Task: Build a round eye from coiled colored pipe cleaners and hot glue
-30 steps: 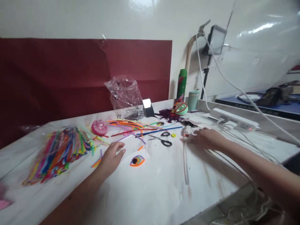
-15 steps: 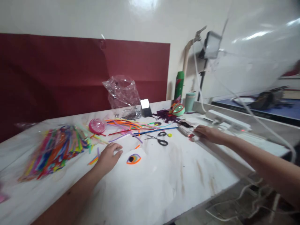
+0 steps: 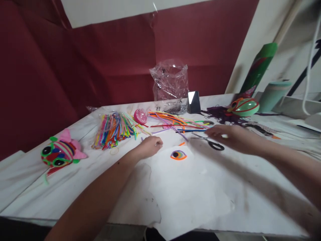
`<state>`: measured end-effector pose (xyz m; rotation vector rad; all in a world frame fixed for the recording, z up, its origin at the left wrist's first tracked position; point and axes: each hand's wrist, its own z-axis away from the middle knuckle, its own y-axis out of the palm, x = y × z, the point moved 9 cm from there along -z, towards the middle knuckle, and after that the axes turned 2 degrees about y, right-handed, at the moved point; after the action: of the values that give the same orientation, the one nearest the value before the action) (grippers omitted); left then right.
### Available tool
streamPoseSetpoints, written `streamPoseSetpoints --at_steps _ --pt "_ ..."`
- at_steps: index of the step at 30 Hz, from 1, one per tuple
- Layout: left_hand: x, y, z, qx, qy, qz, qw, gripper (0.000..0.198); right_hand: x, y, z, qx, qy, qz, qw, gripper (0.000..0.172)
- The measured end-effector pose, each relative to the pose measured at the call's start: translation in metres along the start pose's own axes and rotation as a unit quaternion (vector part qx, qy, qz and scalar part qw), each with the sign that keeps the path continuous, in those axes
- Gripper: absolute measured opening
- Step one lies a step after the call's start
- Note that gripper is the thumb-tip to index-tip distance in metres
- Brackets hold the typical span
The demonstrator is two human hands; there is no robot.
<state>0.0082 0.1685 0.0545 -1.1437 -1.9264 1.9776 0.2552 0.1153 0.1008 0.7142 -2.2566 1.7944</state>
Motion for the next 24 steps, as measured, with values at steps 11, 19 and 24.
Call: streamPoseSetpoints --at_steps 11,19,24 --pt "-0.003 0.003 0.008 0.053 0.002 0.017 0.998 0.027 0.039 0.104 -0.018 0.076 0.051 0.013 0.996 0.02" --pt "-0.007 0.025 0.002 0.043 0.048 -0.028 0.998 0.026 0.042 0.094 -0.004 0.09 0.029 -0.004 0.996 0.014" --pt "-0.002 -0.023 0.001 -0.206 0.019 0.112 0.972 0.018 0.037 0.095 0.0 0.092 0.002 -0.028 0.995 0.014"
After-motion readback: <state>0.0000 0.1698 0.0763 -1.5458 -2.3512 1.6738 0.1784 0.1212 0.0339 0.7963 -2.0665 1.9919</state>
